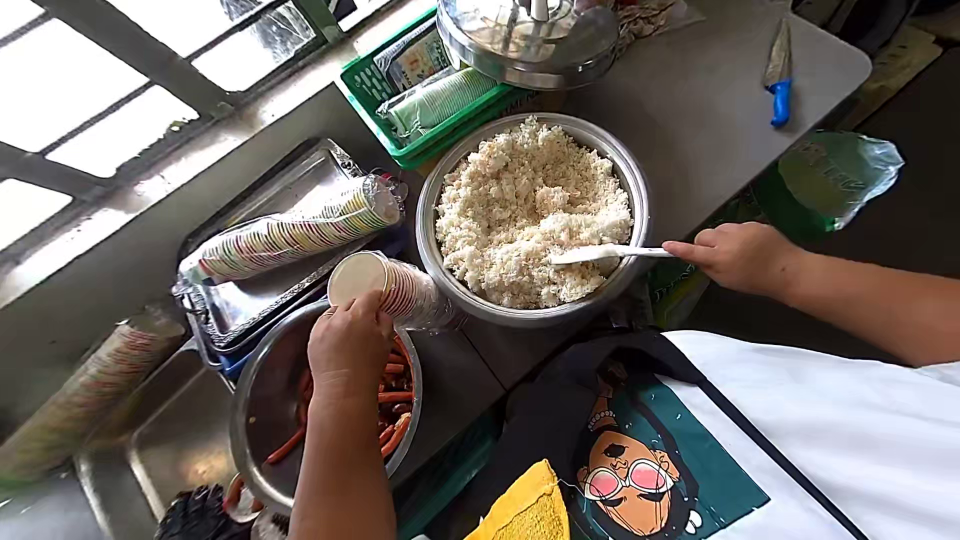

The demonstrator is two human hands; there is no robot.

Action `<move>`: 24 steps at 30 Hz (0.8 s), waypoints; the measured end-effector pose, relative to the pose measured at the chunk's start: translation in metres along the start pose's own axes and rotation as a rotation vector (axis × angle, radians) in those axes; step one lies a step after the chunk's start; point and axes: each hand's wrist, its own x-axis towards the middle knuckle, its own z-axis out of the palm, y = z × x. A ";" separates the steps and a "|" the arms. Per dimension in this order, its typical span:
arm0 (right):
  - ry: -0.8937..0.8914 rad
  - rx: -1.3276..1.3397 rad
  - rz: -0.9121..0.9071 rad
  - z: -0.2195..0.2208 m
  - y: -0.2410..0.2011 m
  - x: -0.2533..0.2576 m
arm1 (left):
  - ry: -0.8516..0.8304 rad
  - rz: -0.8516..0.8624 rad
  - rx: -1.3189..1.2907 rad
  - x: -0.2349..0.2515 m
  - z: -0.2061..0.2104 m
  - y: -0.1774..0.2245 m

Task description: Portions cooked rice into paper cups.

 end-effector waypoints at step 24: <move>0.174 0.117 0.039 0.051 -0.084 -0.016 | 0.122 0.016 -0.009 -0.009 0.024 -0.003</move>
